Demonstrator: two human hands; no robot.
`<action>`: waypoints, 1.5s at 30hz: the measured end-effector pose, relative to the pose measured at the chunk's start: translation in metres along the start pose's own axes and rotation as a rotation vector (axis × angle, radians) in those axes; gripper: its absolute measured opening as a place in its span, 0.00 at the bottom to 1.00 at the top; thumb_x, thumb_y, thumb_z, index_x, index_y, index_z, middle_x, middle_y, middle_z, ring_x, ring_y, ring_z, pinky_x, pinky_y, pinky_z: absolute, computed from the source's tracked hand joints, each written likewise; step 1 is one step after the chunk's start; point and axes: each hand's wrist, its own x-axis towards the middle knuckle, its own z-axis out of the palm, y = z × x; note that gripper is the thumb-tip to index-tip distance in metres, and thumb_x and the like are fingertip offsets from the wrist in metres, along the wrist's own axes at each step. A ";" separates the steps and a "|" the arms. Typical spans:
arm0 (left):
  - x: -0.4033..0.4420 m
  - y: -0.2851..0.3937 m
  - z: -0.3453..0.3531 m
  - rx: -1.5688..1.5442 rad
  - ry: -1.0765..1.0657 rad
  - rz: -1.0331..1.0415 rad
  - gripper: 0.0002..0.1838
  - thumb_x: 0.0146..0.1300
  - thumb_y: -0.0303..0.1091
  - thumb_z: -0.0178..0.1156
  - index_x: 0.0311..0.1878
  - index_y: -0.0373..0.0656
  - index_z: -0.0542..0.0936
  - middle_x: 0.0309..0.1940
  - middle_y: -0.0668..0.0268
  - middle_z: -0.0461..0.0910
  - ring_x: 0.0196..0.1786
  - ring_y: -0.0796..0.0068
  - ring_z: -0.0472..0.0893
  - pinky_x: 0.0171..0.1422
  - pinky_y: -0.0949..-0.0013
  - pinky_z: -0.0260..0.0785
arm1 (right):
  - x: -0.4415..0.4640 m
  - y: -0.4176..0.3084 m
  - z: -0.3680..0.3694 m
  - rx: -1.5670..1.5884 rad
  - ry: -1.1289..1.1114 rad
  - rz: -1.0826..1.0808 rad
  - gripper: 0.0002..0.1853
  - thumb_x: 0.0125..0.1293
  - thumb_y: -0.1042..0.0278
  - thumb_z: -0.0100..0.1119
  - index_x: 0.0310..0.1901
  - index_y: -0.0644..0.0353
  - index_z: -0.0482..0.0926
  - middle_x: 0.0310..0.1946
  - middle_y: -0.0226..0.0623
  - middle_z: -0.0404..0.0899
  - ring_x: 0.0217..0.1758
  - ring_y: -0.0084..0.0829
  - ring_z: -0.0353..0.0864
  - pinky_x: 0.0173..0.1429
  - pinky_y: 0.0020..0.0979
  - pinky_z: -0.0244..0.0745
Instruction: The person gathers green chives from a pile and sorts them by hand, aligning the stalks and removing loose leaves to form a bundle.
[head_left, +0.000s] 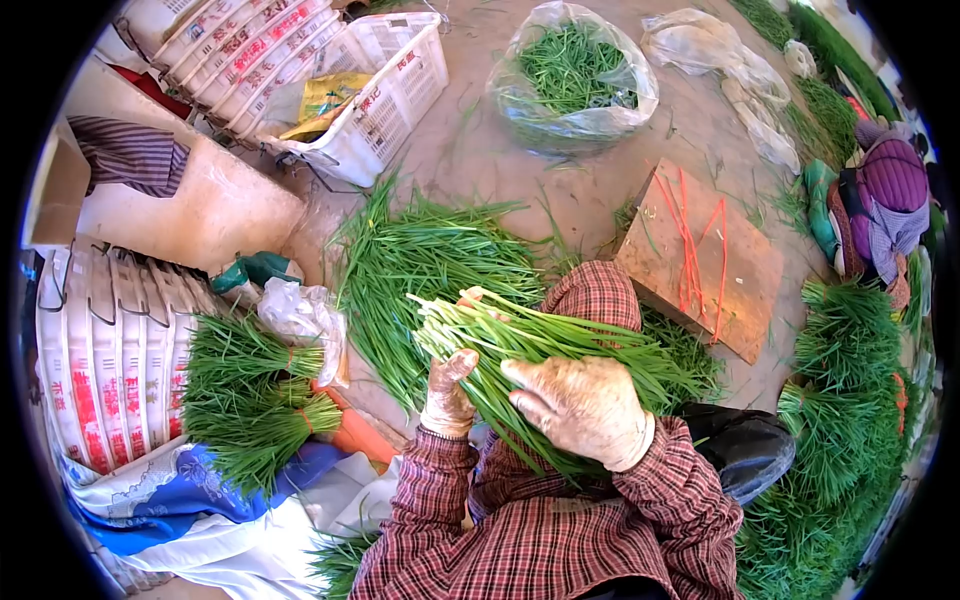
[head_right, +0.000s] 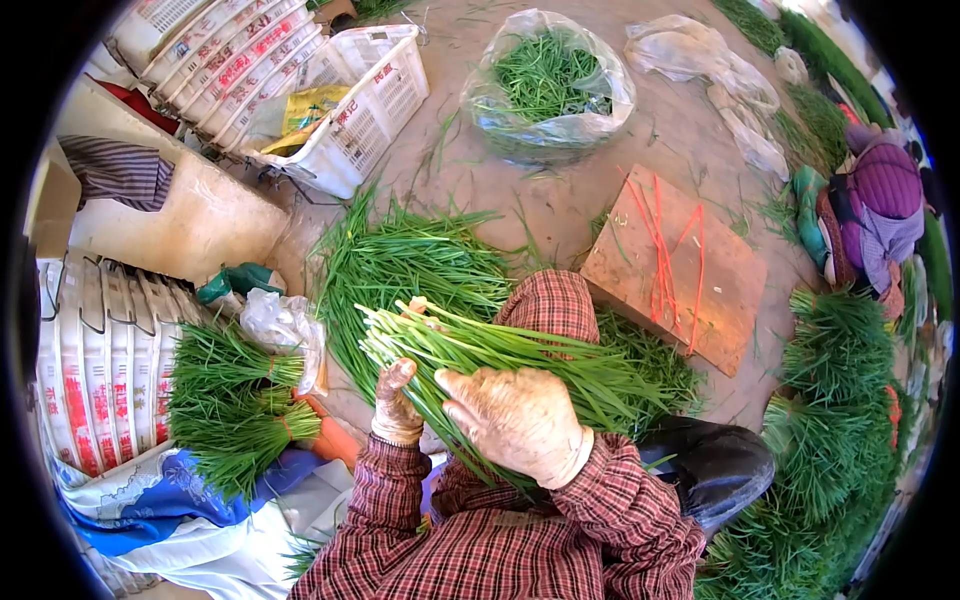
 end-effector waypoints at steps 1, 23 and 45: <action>0.000 0.002 -0.001 -0.004 -0.010 0.005 0.46 0.54 0.34 0.75 0.76 0.36 0.65 0.64 0.54 0.80 0.65 0.58 0.81 0.74 0.55 0.72 | 0.002 0.004 -0.001 0.012 0.027 0.008 0.17 0.68 0.56 0.66 0.55 0.51 0.83 0.29 0.33 0.83 0.32 0.35 0.87 0.37 0.37 0.80; 0.008 0.009 0.001 0.025 -0.252 -0.080 0.57 0.43 0.41 0.81 0.77 0.37 0.64 0.70 0.53 0.74 0.69 0.57 0.77 0.77 0.54 0.68 | 0.022 0.046 0.011 0.416 -0.104 0.231 0.13 0.67 0.61 0.66 0.50 0.55 0.84 0.36 0.38 0.85 0.38 0.40 0.88 0.45 0.39 0.83; 0.006 -0.002 -0.013 -0.056 -0.225 -0.105 0.59 0.43 0.36 0.77 0.79 0.34 0.57 0.54 0.48 0.82 0.49 0.48 0.86 0.54 0.48 0.85 | 0.070 0.061 0.009 0.037 -0.012 -0.202 0.06 0.67 0.67 0.66 0.45 0.48 0.83 0.35 0.33 0.84 0.33 0.37 0.85 0.36 0.38 0.79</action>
